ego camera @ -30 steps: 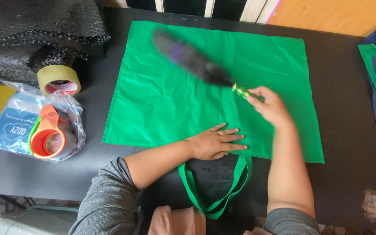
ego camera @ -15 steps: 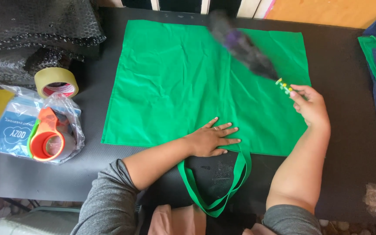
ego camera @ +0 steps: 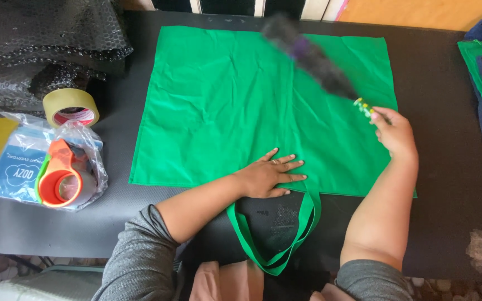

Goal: The person dusts a green reusable bag with a feather duster, then places a white bubble-wrapped package inside. They fold the bag's top over the package and insert a small blue box into the bag.

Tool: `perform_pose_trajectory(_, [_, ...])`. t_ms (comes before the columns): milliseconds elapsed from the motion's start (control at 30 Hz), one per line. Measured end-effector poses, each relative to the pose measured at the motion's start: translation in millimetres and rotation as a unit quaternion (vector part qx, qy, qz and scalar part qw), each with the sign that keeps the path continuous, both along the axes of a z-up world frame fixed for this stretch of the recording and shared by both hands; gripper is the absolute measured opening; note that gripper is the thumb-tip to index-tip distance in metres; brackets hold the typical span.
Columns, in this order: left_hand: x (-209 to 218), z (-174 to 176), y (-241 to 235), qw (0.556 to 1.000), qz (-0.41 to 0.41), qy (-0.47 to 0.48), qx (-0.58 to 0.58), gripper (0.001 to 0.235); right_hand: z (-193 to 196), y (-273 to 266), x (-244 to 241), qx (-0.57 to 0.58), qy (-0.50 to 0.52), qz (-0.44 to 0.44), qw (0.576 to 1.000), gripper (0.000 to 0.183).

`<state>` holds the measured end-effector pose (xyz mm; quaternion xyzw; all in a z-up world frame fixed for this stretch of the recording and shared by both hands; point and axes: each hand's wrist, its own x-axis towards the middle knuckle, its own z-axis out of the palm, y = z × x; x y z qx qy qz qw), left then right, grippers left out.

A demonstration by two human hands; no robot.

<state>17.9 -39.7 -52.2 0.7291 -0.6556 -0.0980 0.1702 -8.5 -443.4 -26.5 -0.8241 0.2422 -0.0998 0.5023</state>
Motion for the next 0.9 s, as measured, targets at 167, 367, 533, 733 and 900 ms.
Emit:
perform_pose_trajectory(167, [0.4,-1.4,-0.6,1.0,0.0,-0.012,0.007,0.06,13.3,12.2,-2.6,0.092,0.001,0.047,0.995,0.031])
perform_pose_trajectory(367, [0.7,3.2,2.2,0.998,-0.012,0.058,0.005,0.06,44.7,22.6,-20.5,0.092,0.151,0.224,0.958,0.033])
perform_pose_trajectory(533, [-0.7,4.6,0.8,1.0,0.004,0.001,0.018,0.06,27.9,0.6,-26.9,0.085,0.127,0.169,0.974,0.031])
perform_pose_trajectory(733, [-0.8,3.2,0.9,1.0,-0.001,0.0,0.013,0.06,9.0,-20.1,-27.9,0.021,-0.039,-0.038,0.998,0.024])
perform_pose_trajectory(900, [2.1,-4.3,2.1,1.0,-0.003,-0.002,-0.004,0.06,72.9,4.9,-85.0,0.0,-0.008,0.058,0.998,0.034])
